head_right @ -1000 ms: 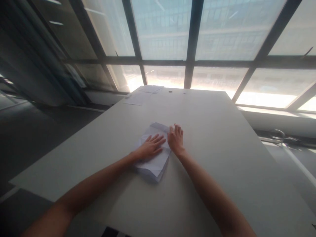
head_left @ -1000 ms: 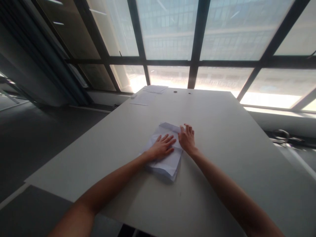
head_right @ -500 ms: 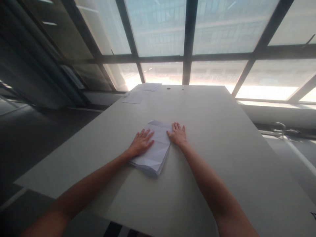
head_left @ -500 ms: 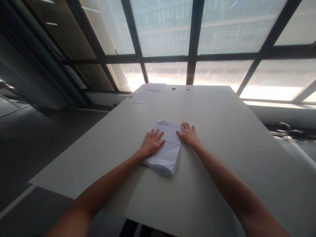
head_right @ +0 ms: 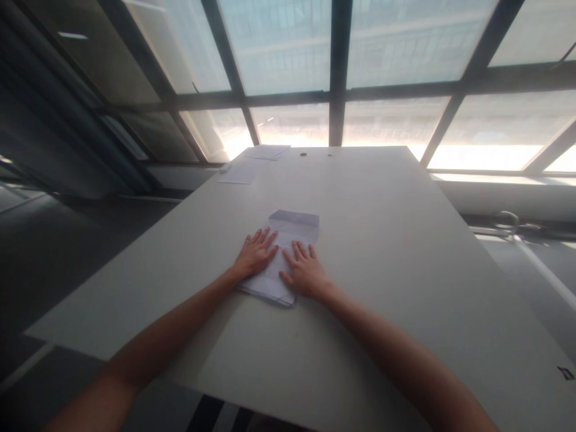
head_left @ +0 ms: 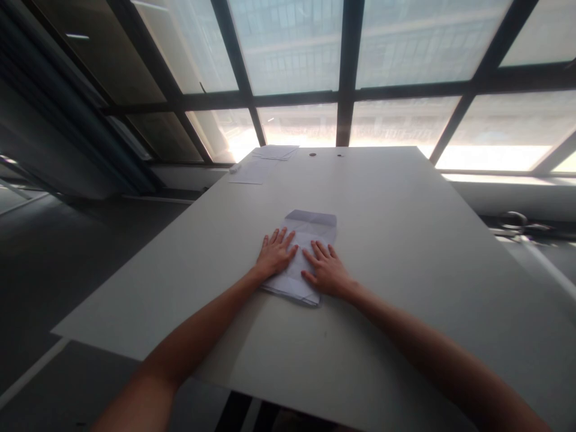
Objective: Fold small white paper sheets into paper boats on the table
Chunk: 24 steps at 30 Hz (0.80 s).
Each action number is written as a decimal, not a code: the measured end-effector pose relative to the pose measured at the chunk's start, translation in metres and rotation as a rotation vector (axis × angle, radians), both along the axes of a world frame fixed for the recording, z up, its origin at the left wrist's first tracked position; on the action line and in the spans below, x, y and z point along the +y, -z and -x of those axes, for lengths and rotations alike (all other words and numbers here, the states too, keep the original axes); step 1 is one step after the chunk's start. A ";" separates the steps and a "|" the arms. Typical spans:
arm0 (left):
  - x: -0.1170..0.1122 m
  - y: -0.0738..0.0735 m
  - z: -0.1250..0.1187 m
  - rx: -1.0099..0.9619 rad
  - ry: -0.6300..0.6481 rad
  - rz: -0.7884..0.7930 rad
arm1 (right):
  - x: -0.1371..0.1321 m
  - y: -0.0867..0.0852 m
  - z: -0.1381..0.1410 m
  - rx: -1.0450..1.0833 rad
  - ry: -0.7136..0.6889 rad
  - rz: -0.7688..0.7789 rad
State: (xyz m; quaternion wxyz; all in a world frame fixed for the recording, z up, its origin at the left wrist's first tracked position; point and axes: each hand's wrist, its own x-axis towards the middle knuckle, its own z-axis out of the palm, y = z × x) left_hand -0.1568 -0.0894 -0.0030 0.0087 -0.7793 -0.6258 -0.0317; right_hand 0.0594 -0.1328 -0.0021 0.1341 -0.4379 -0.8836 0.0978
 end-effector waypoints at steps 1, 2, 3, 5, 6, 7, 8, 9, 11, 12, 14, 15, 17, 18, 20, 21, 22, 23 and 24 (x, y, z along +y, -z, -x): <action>0.001 0.000 0.001 0.005 -0.004 0.004 | -0.002 -0.001 -0.004 -0.007 -0.015 0.004; 0.001 -0.001 0.001 0.010 -0.007 0.013 | -0.004 -0.001 -0.008 -0.012 -0.030 0.007; 0.002 -0.001 0.001 0.015 -0.009 0.024 | -0.005 -0.002 -0.012 -0.016 -0.042 0.010; 0.002 -0.002 0.002 0.023 0.001 0.055 | -0.007 -0.002 -0.019 -0.019 -0.054 0.012; 0.003 -0.003 0.002 0.024 0.011 0.069 | -0.008 -0.002 -0.022 -0.018 -0.052 0.010; 0.003 -0.004 0.002 0.023 0.021 0.077 | -0.009 -0.002 -0.023 -0.015 -0.050 0.006; 0.003 -0.005 0.001 0.020 0.030 0.078 | -0.010 -0.002 -0.024 -0.012 -0.048 0.001; 0.003 -0.005 0.001 0.016 0.036 0.074 | -0.011 -0.002 -0.024 -0.009 -0.047 -0.004; 0.003 -0.006 0.000 0.009 0.036 0.059 | -0.011 -0.001 -0.023 -0.006 -0.041 -0.007; 0.003 -0.007 0.000 0.005 0.033 0.051 | -0.011 -0.001 -0.023 -0.006 -0.037 -0.005; 0.003 -0.007 -0.001 -0.006 0.027 0.035 | -0.011 -0.002 -0.022 -0.008 -0.027 -0.001; 0.002 -0.007 -0.002 -0.014 0.023 0.024 | -0.011 -0.002 -0.021 -0.008 -0.024 -0.002; 0.001 -0.008 -0.002 -0.034 0.019 -0.003 | -0.010 -0.002 -0.021 -0.007 -0.022 -0.010; 0.000 -0.008 -0.003 -0.042 0.024 -0.015 | -0.010 -0.002 -0.021 -0.008 -0.023 -0.013; -0.004 -0.008 -0.003 -0.046 0.060 -0.029 | -0.009 -0.002 -0.021 -0.014 -0.026 -0.013; -0.005 -0.007 -0.003 -0.043 0.087 -0.027 | -0.009 -0.001 -0.021 -0.019 -0.026 -0.010; -0.006 -0.007 -0.003 -0.038 0.111 -0.019 | -0.008 -0.001 -0.021 -0.023 -0.027 -0.007; -0.007 -0.007 -0.003 -0.035 0.122 -0.012 | -0.008 -0.001 -0.022 -0.026 -0.029 -0.004; -0.007 -0.006 -0.004 -0.032 0.125 -0.002 | -0.008 0.000 -0.022 -0.027 -0.030 -0.002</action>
